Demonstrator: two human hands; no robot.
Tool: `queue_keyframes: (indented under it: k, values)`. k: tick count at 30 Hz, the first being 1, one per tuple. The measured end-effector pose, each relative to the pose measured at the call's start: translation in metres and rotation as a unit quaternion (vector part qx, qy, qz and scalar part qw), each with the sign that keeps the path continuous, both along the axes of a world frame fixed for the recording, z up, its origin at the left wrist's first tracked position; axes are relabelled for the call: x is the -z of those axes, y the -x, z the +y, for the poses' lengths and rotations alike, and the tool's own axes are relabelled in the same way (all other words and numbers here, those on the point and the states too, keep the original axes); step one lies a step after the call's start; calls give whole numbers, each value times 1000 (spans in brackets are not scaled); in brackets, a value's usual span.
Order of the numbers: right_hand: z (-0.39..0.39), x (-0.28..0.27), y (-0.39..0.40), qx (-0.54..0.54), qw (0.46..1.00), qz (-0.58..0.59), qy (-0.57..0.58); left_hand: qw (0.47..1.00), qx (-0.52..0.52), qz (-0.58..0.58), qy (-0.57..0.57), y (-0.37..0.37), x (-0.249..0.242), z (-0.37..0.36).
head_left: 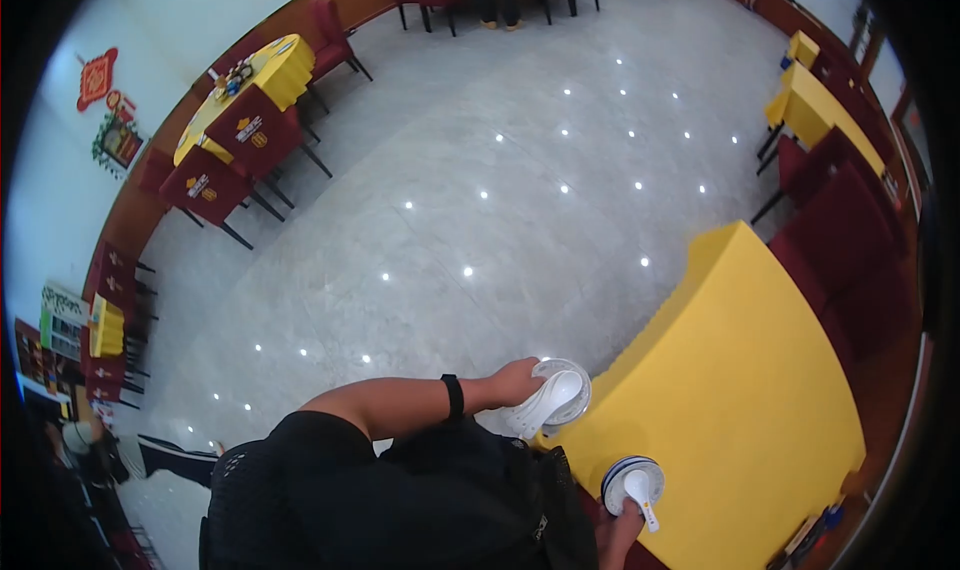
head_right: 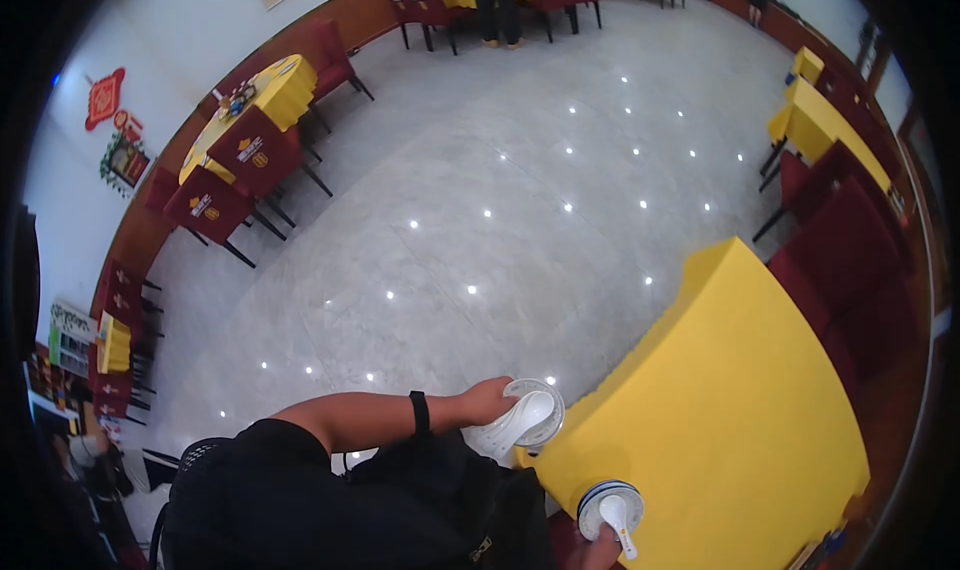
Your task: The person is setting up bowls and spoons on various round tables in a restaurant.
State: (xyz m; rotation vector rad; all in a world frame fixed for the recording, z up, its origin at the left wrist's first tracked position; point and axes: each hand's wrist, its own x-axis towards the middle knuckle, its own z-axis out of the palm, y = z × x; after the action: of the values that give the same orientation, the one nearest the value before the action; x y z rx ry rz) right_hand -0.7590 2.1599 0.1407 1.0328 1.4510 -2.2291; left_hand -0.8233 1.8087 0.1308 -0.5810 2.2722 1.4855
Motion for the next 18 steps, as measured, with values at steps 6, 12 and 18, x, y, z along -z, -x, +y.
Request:
queue_keyframes:
  k: [6, 12, 18]
  values:
    - [-94, -42, 32, -70, 996, 44, -40, 996, -78, 30, 16, -45, -27, -108]
    - [-208, -41, 65, -151, 988, -7, 5, 983, -174, 30, 49, -88, -19, -221]
    - [-294, -25, 94, -214, 976, -20, 34, 955, -290, 13, 68, -128, -1, -288]
